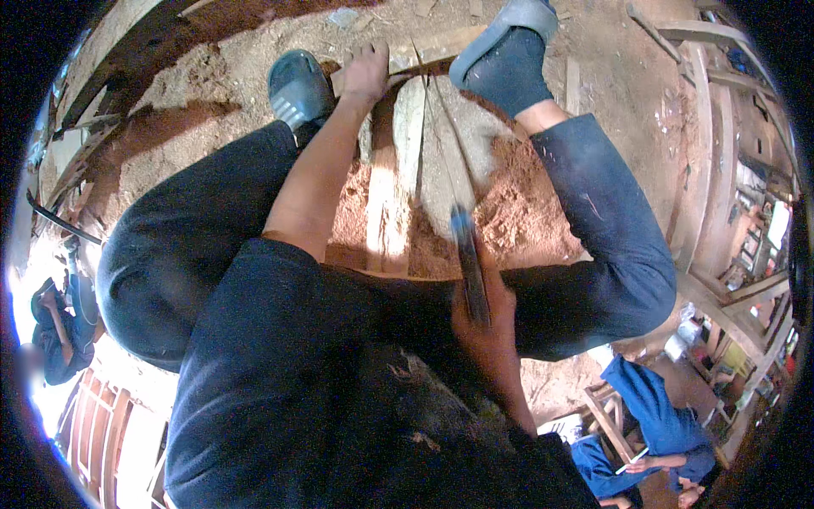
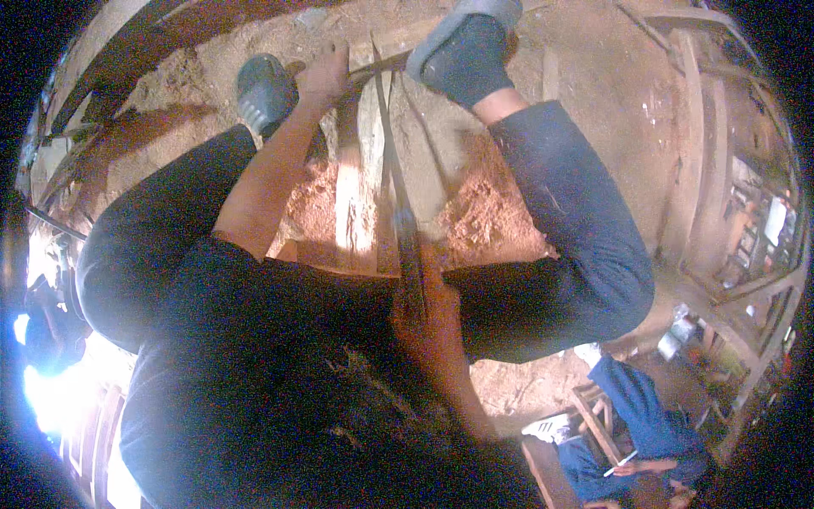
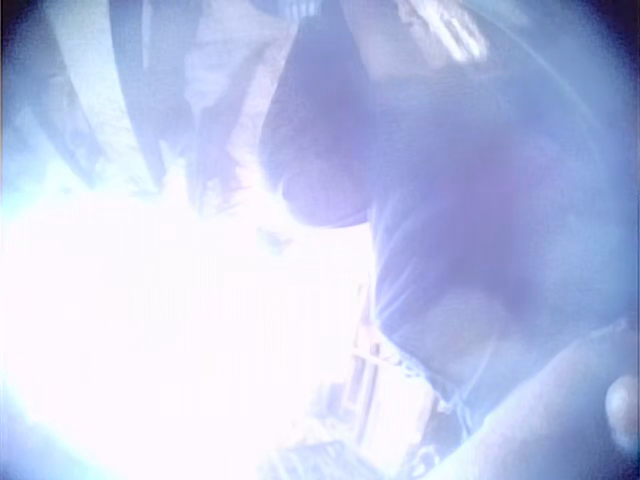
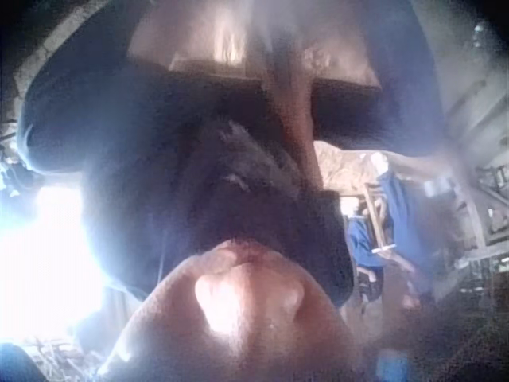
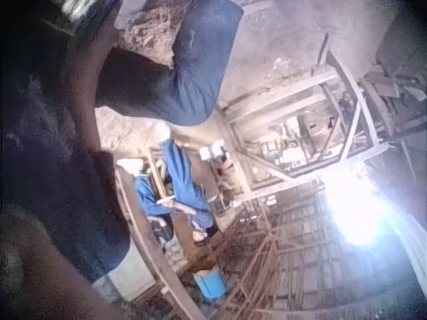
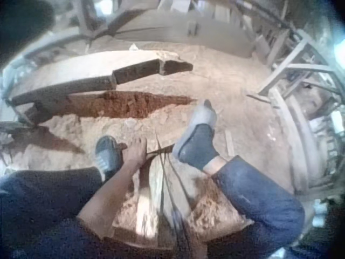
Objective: The person sits on the floor and uses a hand saw to cut a small piece of wood held between their legs. They repeatedly saw back and forth along a marked line, generating sawdust. The cut is not completed within the clip.
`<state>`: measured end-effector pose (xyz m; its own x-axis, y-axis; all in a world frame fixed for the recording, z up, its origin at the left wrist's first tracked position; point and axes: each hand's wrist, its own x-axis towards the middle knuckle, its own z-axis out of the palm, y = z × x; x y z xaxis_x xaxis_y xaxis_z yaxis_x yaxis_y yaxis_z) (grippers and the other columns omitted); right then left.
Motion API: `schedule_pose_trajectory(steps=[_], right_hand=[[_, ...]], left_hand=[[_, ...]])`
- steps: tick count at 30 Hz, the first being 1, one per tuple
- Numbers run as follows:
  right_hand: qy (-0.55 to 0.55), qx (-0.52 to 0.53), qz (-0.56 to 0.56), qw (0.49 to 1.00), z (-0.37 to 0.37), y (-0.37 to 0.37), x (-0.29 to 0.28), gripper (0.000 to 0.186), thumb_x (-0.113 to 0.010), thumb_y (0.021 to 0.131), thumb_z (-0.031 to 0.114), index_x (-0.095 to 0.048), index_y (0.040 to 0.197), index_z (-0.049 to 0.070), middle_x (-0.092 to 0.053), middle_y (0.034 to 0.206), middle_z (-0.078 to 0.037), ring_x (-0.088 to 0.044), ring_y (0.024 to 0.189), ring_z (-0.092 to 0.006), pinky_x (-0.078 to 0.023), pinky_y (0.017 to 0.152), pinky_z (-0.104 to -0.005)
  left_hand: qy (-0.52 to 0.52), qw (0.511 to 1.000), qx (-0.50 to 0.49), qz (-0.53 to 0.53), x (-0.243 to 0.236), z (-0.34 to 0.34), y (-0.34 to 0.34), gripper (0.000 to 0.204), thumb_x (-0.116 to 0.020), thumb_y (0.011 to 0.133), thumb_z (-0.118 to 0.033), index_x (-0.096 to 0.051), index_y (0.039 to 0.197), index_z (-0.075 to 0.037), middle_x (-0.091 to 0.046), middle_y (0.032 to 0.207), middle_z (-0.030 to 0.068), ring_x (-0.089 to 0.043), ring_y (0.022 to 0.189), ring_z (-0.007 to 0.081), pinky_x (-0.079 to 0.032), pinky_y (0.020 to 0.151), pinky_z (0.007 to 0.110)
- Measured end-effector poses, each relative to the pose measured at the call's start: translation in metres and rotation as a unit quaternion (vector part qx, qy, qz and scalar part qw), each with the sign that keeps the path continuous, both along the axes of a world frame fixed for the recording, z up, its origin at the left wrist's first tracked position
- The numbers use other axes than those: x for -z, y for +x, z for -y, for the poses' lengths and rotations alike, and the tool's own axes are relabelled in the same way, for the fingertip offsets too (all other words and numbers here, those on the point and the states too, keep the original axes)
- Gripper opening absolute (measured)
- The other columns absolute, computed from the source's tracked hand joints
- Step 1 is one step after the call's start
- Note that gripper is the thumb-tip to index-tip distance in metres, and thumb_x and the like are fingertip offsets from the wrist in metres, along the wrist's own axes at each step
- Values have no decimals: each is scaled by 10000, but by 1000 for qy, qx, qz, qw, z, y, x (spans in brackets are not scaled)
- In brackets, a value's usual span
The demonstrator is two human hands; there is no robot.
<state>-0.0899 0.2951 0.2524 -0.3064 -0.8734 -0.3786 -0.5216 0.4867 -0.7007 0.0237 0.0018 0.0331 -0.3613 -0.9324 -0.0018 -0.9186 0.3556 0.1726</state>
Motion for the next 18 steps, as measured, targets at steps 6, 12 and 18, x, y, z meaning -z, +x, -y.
schedule_pose_trajectory(steps=[6,12,18], right_hand=[[17,7,63,998,4,6,-10,642,-566,801,-3,-364,1410,8,-614,1072,-239,-601,939,-360,-481,838,-406],[-67,-60,-2,996,14,0,6,703,-598,791,22,-328,1440,43,-617,1120,-271,-597,1060,-431,-492,882,-453],[-24,3,26,999,-14,-1,23,564,-537,839,-28,-416,1389,5,-642,1073,-219,-655,929,-222,-503,770,-334]], left_hand=[[65,998,16,-18,-8,15,4,829,-670,697,-676,-496,1162,-13,-594,1094,228,-559,1080,393,-468,896,491],[69,996,23,-54,-2,25,3,820,-690,703,-652,-488,1139,12,-605,1114,239,-597,1039,397,-485,907,470],[139,989,7,-45,-2,23,4,787,-652,752,-652,-461,1209,-40,-582,1201,240,-559,1147,409,-478,918,520]])
